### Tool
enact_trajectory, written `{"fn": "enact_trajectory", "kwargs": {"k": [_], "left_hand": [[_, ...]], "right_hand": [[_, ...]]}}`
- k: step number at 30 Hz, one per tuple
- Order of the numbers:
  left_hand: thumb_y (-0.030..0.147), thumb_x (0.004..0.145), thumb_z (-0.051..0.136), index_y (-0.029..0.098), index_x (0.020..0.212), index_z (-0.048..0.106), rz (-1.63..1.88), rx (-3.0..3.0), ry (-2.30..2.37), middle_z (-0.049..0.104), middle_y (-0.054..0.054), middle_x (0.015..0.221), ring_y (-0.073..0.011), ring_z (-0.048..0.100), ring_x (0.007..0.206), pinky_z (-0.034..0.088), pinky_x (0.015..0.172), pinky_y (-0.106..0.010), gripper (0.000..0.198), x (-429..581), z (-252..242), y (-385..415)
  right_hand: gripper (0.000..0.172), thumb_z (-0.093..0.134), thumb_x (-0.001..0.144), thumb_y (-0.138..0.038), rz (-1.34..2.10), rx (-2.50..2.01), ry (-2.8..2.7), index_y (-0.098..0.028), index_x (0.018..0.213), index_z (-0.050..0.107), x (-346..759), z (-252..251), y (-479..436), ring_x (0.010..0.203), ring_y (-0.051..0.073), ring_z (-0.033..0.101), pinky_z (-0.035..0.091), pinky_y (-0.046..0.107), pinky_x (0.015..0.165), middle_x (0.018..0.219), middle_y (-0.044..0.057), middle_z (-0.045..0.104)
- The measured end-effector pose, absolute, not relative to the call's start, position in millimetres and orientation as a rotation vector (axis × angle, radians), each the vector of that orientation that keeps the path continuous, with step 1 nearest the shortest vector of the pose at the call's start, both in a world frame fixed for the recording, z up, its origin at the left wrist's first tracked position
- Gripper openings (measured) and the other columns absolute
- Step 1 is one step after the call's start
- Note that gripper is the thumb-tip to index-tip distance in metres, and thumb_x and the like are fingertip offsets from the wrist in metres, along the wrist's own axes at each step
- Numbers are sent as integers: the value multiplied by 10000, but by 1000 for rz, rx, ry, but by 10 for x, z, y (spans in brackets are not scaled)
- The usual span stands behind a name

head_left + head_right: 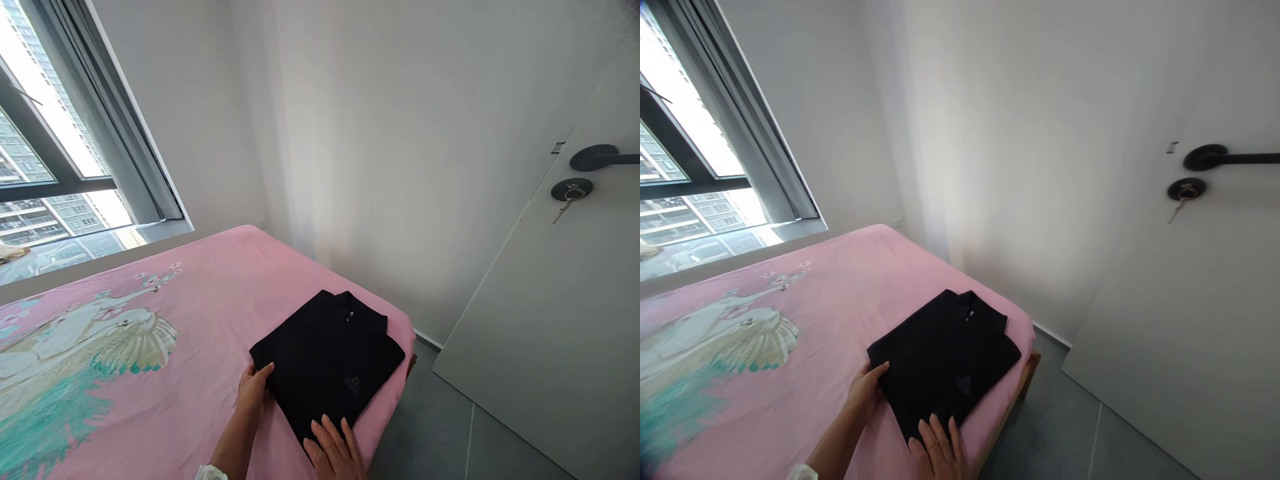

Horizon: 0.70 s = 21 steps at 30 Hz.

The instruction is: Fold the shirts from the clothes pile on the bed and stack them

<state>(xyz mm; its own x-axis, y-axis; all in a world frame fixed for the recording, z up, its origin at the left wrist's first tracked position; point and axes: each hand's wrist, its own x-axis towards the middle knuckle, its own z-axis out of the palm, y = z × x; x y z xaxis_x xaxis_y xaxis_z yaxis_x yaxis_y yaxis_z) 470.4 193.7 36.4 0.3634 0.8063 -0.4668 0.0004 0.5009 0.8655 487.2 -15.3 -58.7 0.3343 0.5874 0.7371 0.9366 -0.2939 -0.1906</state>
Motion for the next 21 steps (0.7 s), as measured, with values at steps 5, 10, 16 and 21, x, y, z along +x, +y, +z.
{"fn": "enact_trajectory", "kwargs": {"k": [5,10,16,21], "left_hand": [[255,723,703,267,1252,466,540,909,1007,671,-82,1037,-170,678,752,546,615,-287,580,4509,404,1712],[205,696,711,337,1325,346,430,918,1000,673,-51,946,-187,677,743,556,601,-325,740,4357,420,1264],[194,726,628,260,1367,305,496,1082,1038,544,42,630,-101,514,423,453,406,-235,721,4317,384,1205],[295,688,654,178,1332,377,641,1358,1150,613,-102,1014,-220,652,781,555,668,-372,711,4136,295,1204]], "right_hand": [[325,471,884,-205,-634,-2066,-1381,-271,1187,568,4979,-484,-242,1168,211,545,432,371,982,1250,0,601],[498,548,820,-403,-366,-2059,-1474,-233,1286,510,5073,-278,-291,1202,271,500,401,405,972,1333,49,531],[415,530,845,-263,-103,-2145,-1359,-219,1257,537,4988,-3,-162,1162,220,525,382,371,970,1274,39,584],[524,532,837,-501,60,-2157,-1556,-196,1263,539,4882,367,-258,1253,275,446,372,432,1016,1338,70,525]]}}
